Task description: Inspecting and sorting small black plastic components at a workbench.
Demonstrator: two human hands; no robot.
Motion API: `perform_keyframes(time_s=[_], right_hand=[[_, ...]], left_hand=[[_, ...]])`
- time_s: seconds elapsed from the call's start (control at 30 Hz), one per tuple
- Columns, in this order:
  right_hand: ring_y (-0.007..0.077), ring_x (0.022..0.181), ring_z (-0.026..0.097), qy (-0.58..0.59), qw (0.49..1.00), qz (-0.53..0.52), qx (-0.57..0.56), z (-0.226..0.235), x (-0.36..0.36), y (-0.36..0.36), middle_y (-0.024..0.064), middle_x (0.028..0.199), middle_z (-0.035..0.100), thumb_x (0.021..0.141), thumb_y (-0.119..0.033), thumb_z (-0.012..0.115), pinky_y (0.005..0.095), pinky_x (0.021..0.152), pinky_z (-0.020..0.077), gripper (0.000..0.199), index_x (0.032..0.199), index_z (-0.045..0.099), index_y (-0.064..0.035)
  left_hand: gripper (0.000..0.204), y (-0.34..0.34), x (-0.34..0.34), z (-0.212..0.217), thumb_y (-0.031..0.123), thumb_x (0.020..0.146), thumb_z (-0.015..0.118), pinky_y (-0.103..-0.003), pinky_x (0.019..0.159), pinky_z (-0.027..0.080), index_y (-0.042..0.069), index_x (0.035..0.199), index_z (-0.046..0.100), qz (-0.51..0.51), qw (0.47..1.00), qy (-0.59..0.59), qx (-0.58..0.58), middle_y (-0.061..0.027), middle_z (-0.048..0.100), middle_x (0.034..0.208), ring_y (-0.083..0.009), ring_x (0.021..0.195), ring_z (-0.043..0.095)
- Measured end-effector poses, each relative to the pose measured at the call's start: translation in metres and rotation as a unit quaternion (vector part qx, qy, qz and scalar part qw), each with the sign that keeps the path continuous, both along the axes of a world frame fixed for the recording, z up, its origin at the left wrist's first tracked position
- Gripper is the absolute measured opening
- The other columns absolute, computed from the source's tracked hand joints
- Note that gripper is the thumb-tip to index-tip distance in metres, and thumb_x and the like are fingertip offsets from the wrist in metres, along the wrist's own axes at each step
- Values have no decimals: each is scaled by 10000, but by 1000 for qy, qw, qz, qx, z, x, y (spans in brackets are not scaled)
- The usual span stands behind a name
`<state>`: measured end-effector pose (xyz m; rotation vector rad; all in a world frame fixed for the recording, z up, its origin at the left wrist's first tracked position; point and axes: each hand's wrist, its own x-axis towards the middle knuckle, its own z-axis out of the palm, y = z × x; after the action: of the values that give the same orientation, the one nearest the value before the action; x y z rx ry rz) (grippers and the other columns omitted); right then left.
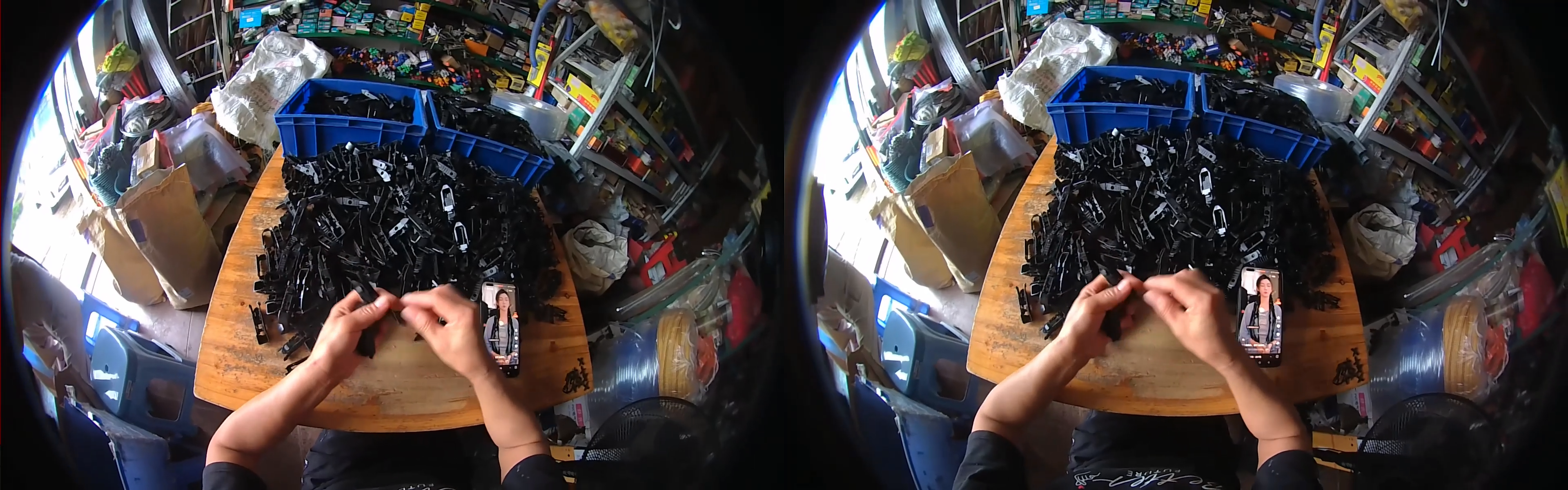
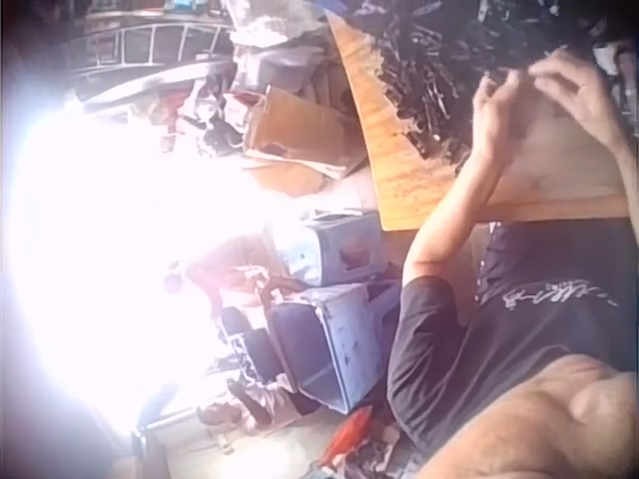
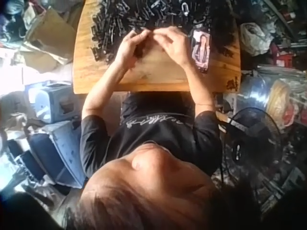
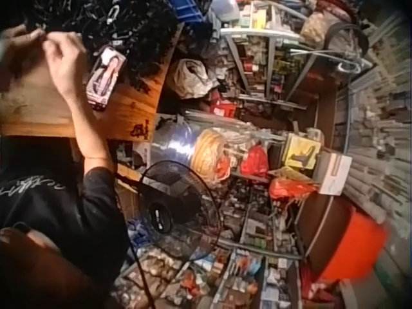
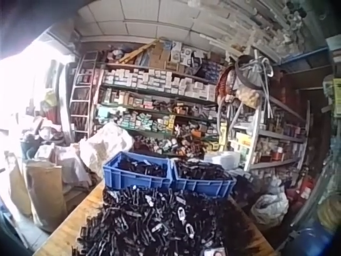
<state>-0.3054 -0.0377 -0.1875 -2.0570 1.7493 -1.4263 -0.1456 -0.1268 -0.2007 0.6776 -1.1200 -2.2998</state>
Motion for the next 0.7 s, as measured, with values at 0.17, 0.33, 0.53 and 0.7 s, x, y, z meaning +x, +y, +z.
perform_keyframes(time_s=[0.17,0.33,0.53,0.7], right_hand=[[333,960,490,218,949,-154,170,-5,-41,-6,137,1054,559,746,-88,681,388,841,421,391,1111,554,-28],[267,933,595,53,993,-80,68,-1,-40,17,140,1123,591,782,-109,690,348,831,479,341,1106,616,-31],[359,811,628,122,910,-377,121,-14,-158,104,188,878,650,784,-95,660,396,739,501,189,949,642,-4],[382,841,604,110,826,-511,211,-61,-180,136,217,882,631,769,-190,689,448,710,475,225,883,630,-5]], left_hand=[[159,-10,-4,15,167,883,579,-243,517,434,69,1008,567,31,996,-57,-63,-84,662,840,-136,684,609],[318,1,2,26,149,861,597,-217,441,380,57,1157,524,32,980,-63,-184,-67,615,717,-87,506,488],[360,-7,5,20,90,833,641,-208,444,387,36,1164,511,-16,967,-80,-242,-40,578,681,-71,501,472],[294,6,3,31,69,811,671,-207,447,394,-1,1086,595,0,963,-84,-257,-28,589,718,-66,503,480]])
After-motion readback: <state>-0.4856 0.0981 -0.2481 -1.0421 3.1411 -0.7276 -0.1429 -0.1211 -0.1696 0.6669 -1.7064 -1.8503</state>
